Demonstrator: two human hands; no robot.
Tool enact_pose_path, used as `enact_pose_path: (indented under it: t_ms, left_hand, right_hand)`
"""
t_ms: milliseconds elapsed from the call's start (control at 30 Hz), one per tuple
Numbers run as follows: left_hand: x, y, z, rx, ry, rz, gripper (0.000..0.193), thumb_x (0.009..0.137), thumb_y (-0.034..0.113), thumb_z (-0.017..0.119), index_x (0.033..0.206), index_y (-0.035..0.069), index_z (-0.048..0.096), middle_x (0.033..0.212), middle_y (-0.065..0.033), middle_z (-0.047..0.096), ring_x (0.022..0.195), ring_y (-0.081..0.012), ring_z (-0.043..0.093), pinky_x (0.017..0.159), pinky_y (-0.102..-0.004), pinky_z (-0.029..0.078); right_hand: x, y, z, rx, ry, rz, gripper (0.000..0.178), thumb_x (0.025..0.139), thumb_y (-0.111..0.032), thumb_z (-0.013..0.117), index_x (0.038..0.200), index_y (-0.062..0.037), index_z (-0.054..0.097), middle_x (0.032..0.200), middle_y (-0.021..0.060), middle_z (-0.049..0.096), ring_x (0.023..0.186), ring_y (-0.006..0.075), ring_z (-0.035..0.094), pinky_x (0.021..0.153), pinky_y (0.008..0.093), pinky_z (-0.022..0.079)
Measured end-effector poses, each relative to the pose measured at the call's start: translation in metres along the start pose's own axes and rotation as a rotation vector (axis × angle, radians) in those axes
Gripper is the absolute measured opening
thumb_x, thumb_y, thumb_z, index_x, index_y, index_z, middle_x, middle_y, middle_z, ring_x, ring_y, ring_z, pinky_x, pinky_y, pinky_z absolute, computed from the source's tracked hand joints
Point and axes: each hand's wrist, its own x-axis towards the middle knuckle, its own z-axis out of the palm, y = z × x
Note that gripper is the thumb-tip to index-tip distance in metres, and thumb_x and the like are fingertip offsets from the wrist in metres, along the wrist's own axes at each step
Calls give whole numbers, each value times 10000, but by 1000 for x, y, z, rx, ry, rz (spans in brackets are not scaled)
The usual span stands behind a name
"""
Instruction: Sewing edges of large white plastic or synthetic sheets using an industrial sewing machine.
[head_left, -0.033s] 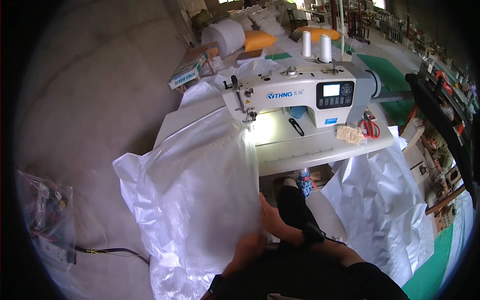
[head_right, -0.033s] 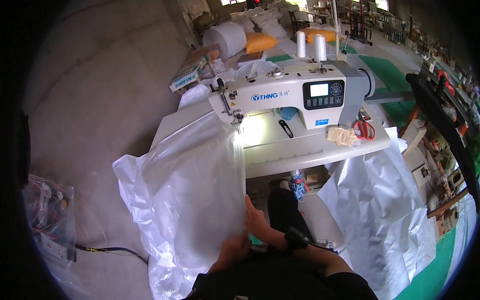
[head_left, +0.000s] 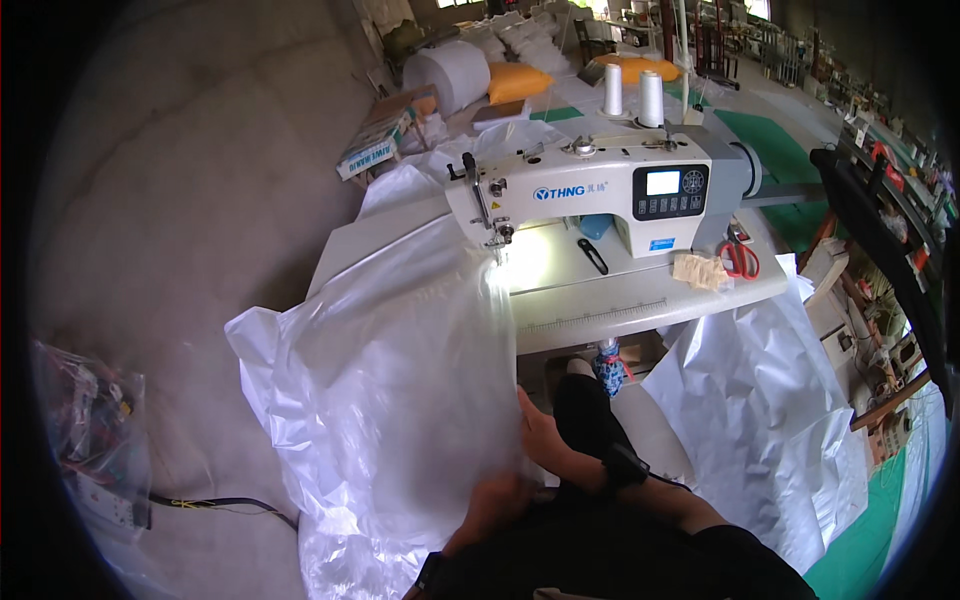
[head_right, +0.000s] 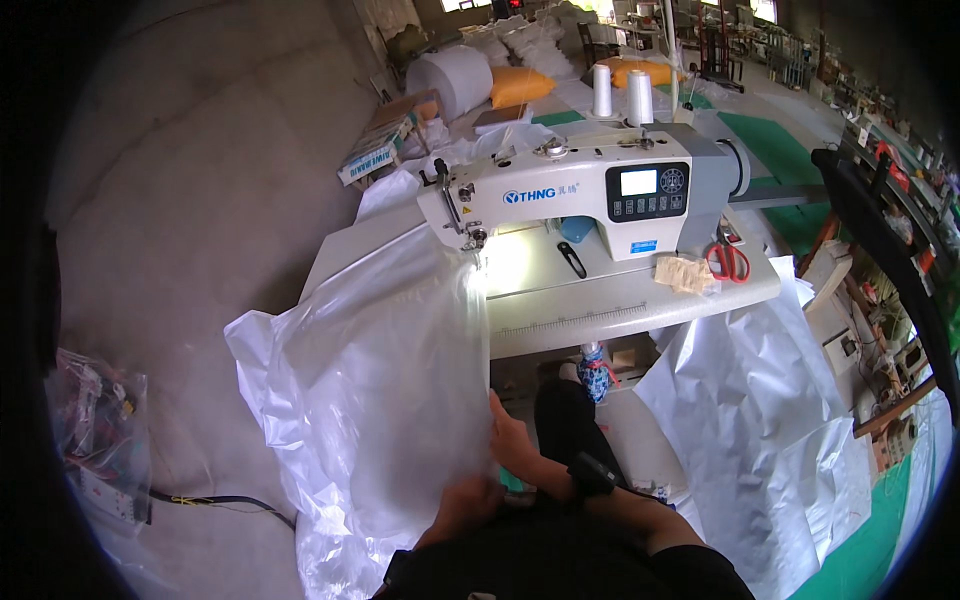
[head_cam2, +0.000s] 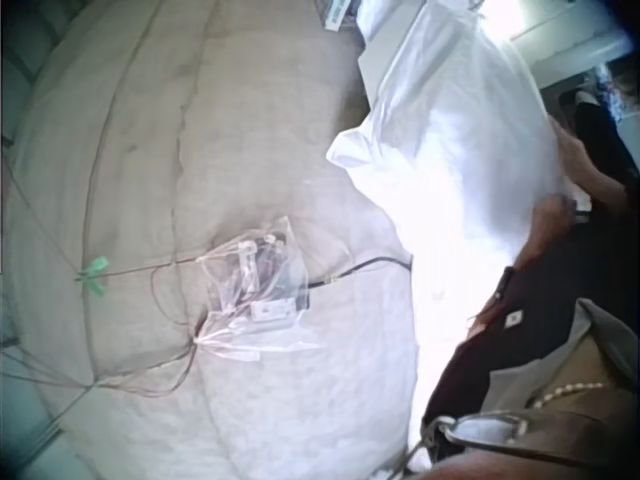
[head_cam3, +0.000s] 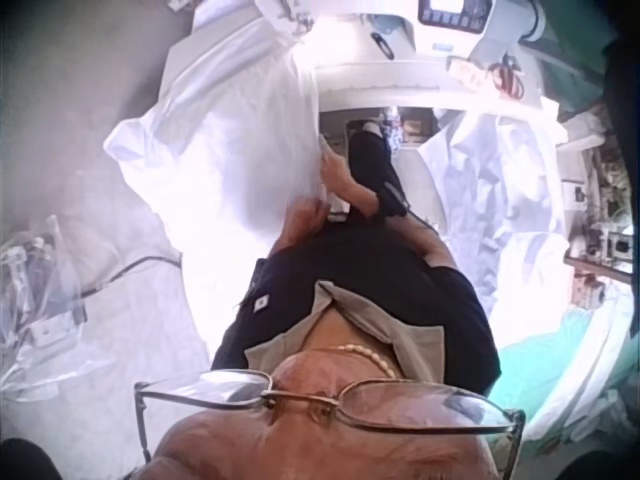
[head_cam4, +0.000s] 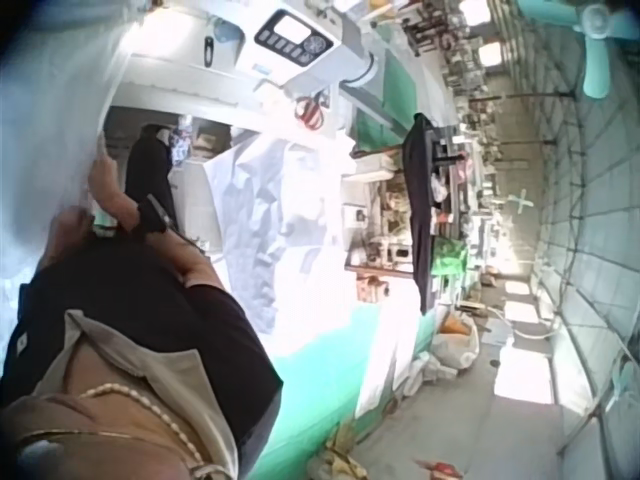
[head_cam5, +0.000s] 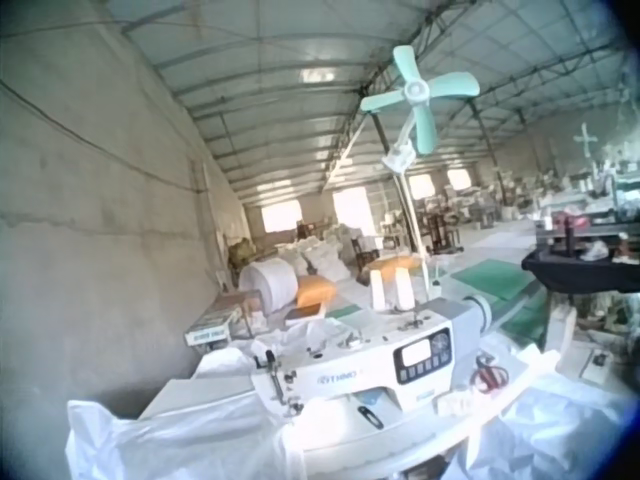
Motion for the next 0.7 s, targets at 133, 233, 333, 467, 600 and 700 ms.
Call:
enact_pose_path:
  t_ms: [133,233,333,467,600,700]
  left_hand:
    - [-9,-11,-2,88,-152,-76,117,773,160,630,722,70,575,724,-125,566,670,-319,585,606,-425,470]
    - [-4,-13,-12,167,-36,-25,118,736,155,645,679,82,573,714,-97,552,689,-291,572,631,-418,451]
    - [5,-11,-23,232,144,44,102,691,128,651,638,94,571,713,-71,542,720,-272,557,671,-412,425]
    - [15,-7,-32,246,259,59,107,666,90,644,626,94,544,728,-52,503,745,-258,518,706,-411,385]
    - [43,-2,-44,326,276,115,115,659,77,640,650,90,526,737,-56,477,741,-252,495,704,-403,364]
    - [60,-8,-48,329,284,101,123,653,67,637,672,92,517,751,-58,469,753,-251,484,708,-398,358]
  right_hand:
    - [26,16,13,109,160,-242,520,896,-3,388,1407,-50,303,990,330,569,955,413,602,817,382,469]
    - [35,4,12,140,236,-230,515,897,8,382,1403,-51,312,987,320,569,952,398,607,826,360,463]
    - [41,-9,5,178,198,-152,528,898,3,376,1416,-43,283,1026,297,572,962,324,610,842,328,454]
    - [57,-22,-4,84,15,45,543,894,4,365,1426,-35,262,1035,289,572,949,279,624,838,317,457]
    - [75,-6,1,8,170,-234,659,801,21,408,1424,-2,192,819,281,584,755,402,619,705,419,477]
    - [85,-20,-10,-100,-36,-61,689,789,-19,436,1417,31,157,774,259,604,724,395,628,679,457,483]
